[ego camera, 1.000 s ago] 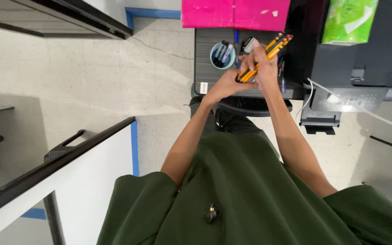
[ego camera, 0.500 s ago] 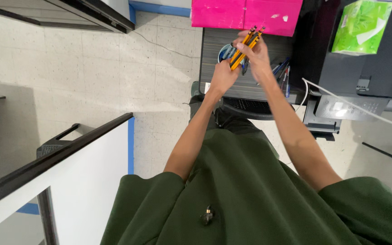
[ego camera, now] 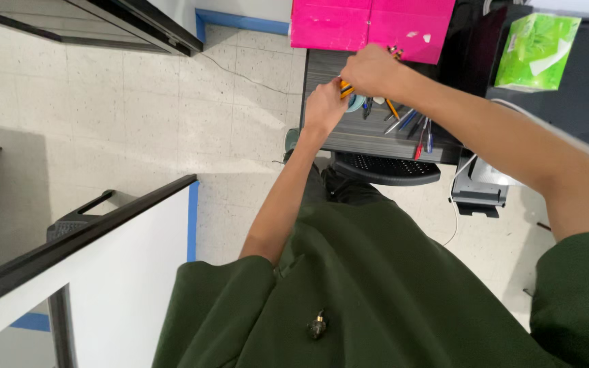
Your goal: The person organizes various office supplies by moving items between a wall-mounted cabinet, a desk drawer, and a pencil cup on a nearby stand. The person removes a cable, small electronics, and adhesive notes from the cabinet, then retrieves a tray of pens, markers, and paper from a desk drawer before placing pencils and markers into a pencil cup.
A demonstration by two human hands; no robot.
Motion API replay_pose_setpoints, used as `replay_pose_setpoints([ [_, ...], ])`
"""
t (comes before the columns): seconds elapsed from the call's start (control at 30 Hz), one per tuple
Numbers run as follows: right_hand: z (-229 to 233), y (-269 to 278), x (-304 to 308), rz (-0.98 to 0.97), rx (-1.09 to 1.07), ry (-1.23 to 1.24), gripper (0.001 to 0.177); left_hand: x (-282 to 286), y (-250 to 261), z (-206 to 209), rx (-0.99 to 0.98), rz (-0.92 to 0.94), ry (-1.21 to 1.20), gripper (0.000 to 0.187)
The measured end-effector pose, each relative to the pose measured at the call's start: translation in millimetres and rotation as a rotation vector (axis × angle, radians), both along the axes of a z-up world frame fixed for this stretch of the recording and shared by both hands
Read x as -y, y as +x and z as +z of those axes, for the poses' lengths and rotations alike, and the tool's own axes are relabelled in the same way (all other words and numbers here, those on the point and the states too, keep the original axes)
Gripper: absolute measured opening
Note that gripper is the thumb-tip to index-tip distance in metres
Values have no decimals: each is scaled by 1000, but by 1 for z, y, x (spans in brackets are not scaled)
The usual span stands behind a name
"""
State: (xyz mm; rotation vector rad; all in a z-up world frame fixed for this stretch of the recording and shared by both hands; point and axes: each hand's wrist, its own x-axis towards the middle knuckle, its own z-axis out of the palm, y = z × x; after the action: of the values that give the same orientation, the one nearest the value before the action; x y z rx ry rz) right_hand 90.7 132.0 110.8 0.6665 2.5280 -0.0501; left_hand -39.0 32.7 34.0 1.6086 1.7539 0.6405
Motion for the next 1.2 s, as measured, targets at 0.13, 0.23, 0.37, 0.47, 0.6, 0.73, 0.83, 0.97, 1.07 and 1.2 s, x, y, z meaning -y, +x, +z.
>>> replay_pose_setpoints([
  [0.13,-46,-3,-2,103,4,-47,16,9,-2,-9,-32,28,-156,35],
  [0.23,-60,-2,-6,182,57,3,18,29,3,-15,-90,97,-23,58],
  [0.37,-67,-6,-10,270,128,115,17,52,4,-29,1,229,-17,114],
  [0.47,-69,-7,-6,346,183,145,16,47,5,-49,40,198,23,128],
  [0.6,-80,-13,9,352,255,131,11,26,3,-72,182,61,8,125],
  [0.73,-88,-20,18,300,396,226,17,4,-11,-83,245,-108,-49,119],
  [0.83,-91,-26,19,324,468,242,26,-6,-22,-89,323,-170,-50,120],
  [0.97,-94,-37,22,248,473,261,28,-23,-32,-100,482,-240,-235,122],
  [1.07,-94,-44,29,289,595,252,42,-29,-33,-112,444,-265,-267,118],
  [1.2,-98,-44,31,265,511,248,37,-34,-36,-111,341,-284,-329,119],
])
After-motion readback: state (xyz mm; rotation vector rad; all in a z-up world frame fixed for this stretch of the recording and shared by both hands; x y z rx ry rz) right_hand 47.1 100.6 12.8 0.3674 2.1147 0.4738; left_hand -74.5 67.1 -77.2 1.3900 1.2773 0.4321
